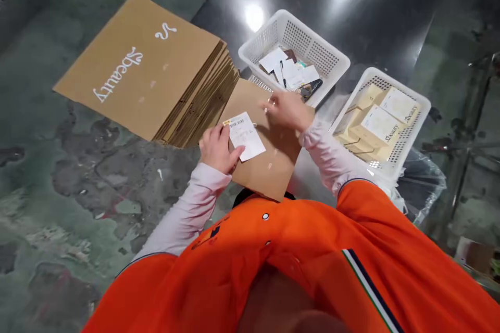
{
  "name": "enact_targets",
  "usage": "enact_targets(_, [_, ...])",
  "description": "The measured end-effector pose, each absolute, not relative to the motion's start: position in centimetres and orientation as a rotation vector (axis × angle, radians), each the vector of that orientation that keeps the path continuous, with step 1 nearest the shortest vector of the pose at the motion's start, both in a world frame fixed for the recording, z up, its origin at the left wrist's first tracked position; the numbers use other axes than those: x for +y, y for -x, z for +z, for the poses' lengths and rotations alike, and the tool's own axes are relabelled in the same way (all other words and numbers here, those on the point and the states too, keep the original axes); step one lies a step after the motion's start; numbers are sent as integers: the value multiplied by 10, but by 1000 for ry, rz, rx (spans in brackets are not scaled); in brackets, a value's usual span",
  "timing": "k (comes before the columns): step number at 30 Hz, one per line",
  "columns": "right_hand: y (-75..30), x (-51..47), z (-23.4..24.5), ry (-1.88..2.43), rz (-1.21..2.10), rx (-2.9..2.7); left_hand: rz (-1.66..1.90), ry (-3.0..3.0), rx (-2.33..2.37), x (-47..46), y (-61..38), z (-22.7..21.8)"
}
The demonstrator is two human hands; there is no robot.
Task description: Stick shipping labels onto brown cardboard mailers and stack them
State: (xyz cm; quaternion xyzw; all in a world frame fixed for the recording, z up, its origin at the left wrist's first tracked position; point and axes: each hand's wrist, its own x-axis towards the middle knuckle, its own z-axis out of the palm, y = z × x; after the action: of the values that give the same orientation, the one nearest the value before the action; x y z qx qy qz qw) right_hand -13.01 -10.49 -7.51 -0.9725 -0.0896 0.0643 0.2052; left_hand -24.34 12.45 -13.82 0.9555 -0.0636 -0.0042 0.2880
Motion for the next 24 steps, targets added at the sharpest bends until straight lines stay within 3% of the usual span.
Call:
enact_targets(3, [208, -64, -67, 2889, 426, -374, 1, -2546, -171, 125, 233, -141])
enact_targets(9, [234, -42, -75, 2930, 432, -229, 7, -2447, -309, 137, 217, -147])
enact_targets(17, [241, -63, -91, 2411, 168, 87, 80, -2105, -266, 143, 224, -160])
enact_targets(24, [334, -116, -65, 2168, -206, 259, 178, -1946, -573, 130, 230, -115])
